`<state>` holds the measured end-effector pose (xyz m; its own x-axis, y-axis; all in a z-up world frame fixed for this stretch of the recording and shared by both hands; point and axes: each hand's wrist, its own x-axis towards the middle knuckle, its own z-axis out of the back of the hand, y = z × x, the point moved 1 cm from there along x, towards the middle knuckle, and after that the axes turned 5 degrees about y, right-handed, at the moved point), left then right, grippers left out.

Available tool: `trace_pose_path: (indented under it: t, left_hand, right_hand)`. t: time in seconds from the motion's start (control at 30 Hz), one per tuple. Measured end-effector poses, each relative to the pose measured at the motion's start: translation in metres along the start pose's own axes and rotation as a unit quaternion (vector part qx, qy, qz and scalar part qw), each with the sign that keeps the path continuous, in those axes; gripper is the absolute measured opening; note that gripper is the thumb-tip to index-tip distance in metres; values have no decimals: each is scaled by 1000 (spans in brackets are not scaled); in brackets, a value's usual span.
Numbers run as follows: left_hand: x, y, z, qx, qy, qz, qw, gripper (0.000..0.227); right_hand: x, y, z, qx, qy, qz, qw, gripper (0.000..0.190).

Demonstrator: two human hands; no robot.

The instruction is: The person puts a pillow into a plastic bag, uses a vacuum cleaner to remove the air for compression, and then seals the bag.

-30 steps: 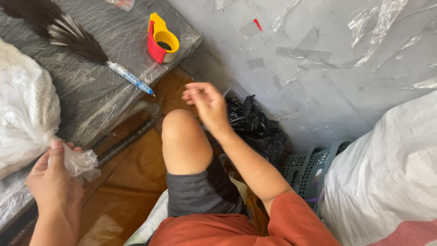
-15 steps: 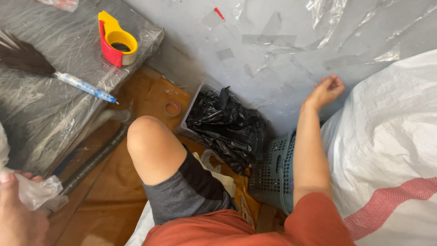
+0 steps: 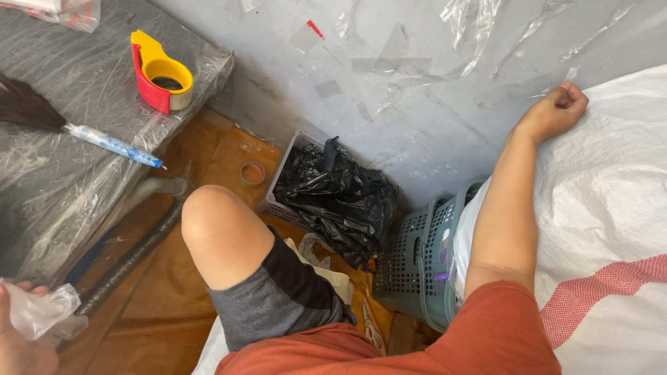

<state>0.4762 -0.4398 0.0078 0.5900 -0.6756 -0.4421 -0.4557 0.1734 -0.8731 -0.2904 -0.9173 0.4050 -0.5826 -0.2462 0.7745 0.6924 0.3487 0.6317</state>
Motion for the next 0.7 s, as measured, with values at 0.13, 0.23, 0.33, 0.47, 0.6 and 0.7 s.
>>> trace_pose_path:
  t: [0.13, 0.23, 0.33, 0.47, 0.6, 0.7]
  left_hand:
    - [-7, -10, -10, -18, -26, 44, 999, 30]
    - [-15, -18, -15, 3, -35, -13, 999, 41]
    - [-43, -58, -43, 50, -70, 27, 996, 31]
    - [-55, -77, -55, 43, -65, 45, 996, 32]
    - [-76, -105, -75, 9, -62, 32, 998, 21]
    - [-86, -118, -90, -39, -102, 29, 994, 21]
  right_hand:
    - [-58, 25, 12, -38, -6, 138, 990, 9]
    - [-112, 72, 30, -16, 89, 178, 980, 11]
    - [-122, 83, 39, 75, 95, 138, 983, 19]
    - [-130, 141, 48, 200, 130, 148, 960, 16]
    - [-156, 211, 51, 254, 246, 74, 932, 11]
    - [-186, 228, 40, 305, 374, -13, 876, 9]
